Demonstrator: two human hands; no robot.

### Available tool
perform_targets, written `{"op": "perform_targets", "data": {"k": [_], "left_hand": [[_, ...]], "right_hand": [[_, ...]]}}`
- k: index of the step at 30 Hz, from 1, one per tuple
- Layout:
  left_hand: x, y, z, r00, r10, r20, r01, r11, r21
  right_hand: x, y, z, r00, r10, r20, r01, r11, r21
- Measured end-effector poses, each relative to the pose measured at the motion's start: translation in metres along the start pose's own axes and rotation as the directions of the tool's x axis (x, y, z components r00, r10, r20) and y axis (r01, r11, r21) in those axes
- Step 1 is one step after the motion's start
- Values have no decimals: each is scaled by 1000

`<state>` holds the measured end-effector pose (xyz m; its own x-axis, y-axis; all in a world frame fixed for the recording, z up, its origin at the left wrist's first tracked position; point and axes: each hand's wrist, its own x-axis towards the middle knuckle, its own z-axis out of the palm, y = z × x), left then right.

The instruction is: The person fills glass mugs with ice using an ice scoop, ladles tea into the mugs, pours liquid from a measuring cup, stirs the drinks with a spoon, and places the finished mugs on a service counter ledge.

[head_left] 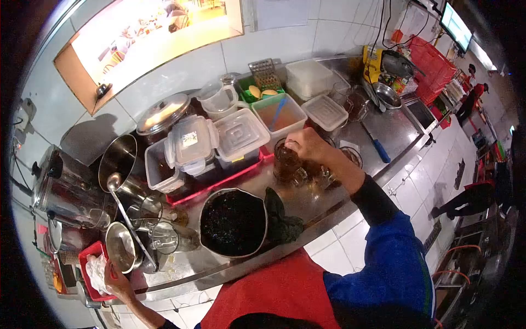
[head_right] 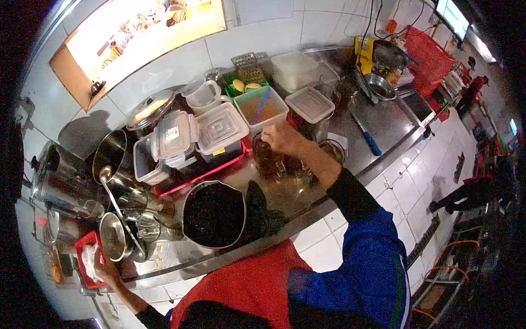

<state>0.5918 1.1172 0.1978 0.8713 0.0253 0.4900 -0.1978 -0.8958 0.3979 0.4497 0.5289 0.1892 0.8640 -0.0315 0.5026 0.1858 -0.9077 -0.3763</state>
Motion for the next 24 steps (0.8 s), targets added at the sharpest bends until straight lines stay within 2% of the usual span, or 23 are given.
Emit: {"op": "perform_targets", "data": {"k": [2, 3, 5, 6, 7, 9, 10, 11, 12, 13, 15, 17, 19, 20, 22, 24], "left_hand": [[0, -4, -3, 1000, 30, -7, -30, 999, 24], [-1, -9, 0, 999, 30, -16, -31, 999, -35], [-7, -20, 2, 999, 23, -25, -25, 995, -93], [-12, -21, 1, 1000, 10, -7, -11, 980, -197], [-18, -13, -3, 1000, 1, 13, 3, 954, -299], [-34, 8, -12, 1000, -12, 26, 20, 941, -339], [-41, 16, -15, 986, -10, 168, 98, 845, -526], [-49, 24, -18, 952, 26, 304, 196, 714, -673], [-56, 34, -19, 927, 135, 350, 166, 688, -706], [-63, 45, -19, 888, 245, 389, 142, 659, -739], [-69, 65, -13, 766, 477, 431, -9, 678, -735], [-76, 90, -10, 662, 573, 483, -19, 656, -754], [-79, 113, -8, 591, 665, 457, -112, 628, -770], [-80, 121, -7, 562, 687, 460, -136, 626, -767], [-81, 134, 0, 558, 723, 408, -189, 589, -786], [-83, 149, 3, 548, 765, 339, -246, 535, -808]], "right_hand": [[0, 13, 2, 987, 116, 109, -115, 993, -14], [1, 15, -1, 988, 116, 106, -115, 993, -17], [0, 16, -4, 929, 334, -162, -361, 914, -185], [-6, 23, 2, 921, 319, -225, -362, 914, -185], [-10, 18, 4, 921, 320, -224, -362, 914, -185], [-16, 9, 4, 864, 501, -53, -501, 843, -198], [-16, 7, 2, 865, 498, -57, -499, 843, -201], [-16, 6, 1, 843, 516, -156, -537, 826, -172], [-16, 4, 2, 809, 531, -253, -573, 808, -137], [-18, 5, 8, 807, 532, -256, -575, 806, -137], [-22, 10, 17, 835, 499, -230, -534, 837, -123], [-18, 0, 11, 828, 528, -191, -557, 814, -163], [-18, 12, 13, 779, 555, -293, -598, 798, -78], [-21, 16, 17, 782, 551, -293, -594, 801, -79], [-20, 17, 18, 830, 485, -275, -544, 812, -212], [-18, 13, 14, 836, 482, -260, -531, 830, -170]]}}
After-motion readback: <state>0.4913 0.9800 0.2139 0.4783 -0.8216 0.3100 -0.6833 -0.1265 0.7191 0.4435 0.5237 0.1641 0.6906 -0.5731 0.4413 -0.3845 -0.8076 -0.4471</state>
